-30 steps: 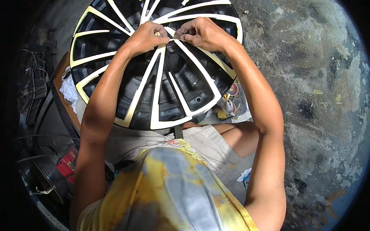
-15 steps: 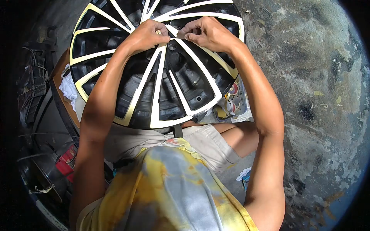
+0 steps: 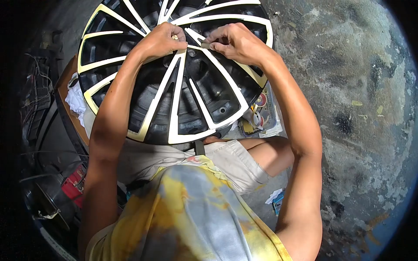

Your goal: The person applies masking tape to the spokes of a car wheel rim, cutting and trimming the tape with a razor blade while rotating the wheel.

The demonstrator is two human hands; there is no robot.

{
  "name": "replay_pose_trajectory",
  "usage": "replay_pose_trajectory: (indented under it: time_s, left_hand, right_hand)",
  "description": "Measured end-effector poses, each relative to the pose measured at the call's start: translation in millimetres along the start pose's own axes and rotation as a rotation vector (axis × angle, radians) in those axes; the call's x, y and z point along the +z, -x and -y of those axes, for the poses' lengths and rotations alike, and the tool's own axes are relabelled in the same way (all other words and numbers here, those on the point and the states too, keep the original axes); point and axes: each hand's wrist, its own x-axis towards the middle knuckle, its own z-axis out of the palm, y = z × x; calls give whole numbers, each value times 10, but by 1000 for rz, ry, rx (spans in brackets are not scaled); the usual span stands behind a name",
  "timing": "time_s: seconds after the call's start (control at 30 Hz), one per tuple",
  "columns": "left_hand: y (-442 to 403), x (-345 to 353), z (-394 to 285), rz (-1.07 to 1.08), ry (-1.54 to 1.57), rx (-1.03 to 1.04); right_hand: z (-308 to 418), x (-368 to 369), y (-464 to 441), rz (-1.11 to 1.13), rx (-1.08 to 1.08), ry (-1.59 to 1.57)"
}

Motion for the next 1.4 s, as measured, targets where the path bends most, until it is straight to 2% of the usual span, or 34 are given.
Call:
replay_pose_trajectory:
  time_s: [0.1,0.2,0.23,0.33,0.37,0.5,0.6,0.73,0.93,1.07,1.1,1.2,1.23,1.4]
  left_hand:
    - [12,-6,5,17,12,-12]
    - [-18,-7,67,12,6,58]
    - [-7,-21,45,13,1,52]
    - [34,-58,-55,18,126,-65]
    - [35,-55,-84,30,176,-87]
    - [19,-2,-160,120,694,-88]
    - [40,-7,-190,187,749,-70]
    - [13,41,-139,231,726,-46]
    - [38,49,-188,285,621,-54]
    - [89,70,-302,341,367,6]
    - [98,77,-301,327,298,89]
    - [40,203,-215,298,153,240]
    - [43,176,-257,319,129,144]
    - [13,236,-174,250,138,205]
  right_hand:
    - [145,-44,-5,47,20,100]
    - [50,11,-23,53,-281,220]
    - [14,65,-28,-18,-400,334]
    - [144,19,97,-78,3,10]
    - [214,-63,138,-65,167,74]
    - [186,-55,310,-89,93,32]
    - [140,-47,334,-60,22,59]
    - [149,-55,379,-39,24,57]
    - [163,-23,368,-81,-165,81]
    - [222,-59,415,-66,-67,37]
    - [203,-92,455,-65,18,-38]
    - [190,-89,531,-79,18,-79]
    - [167,-98,538,-71,-14,-40]
    - [141,-54,533,-81,-30,-40]
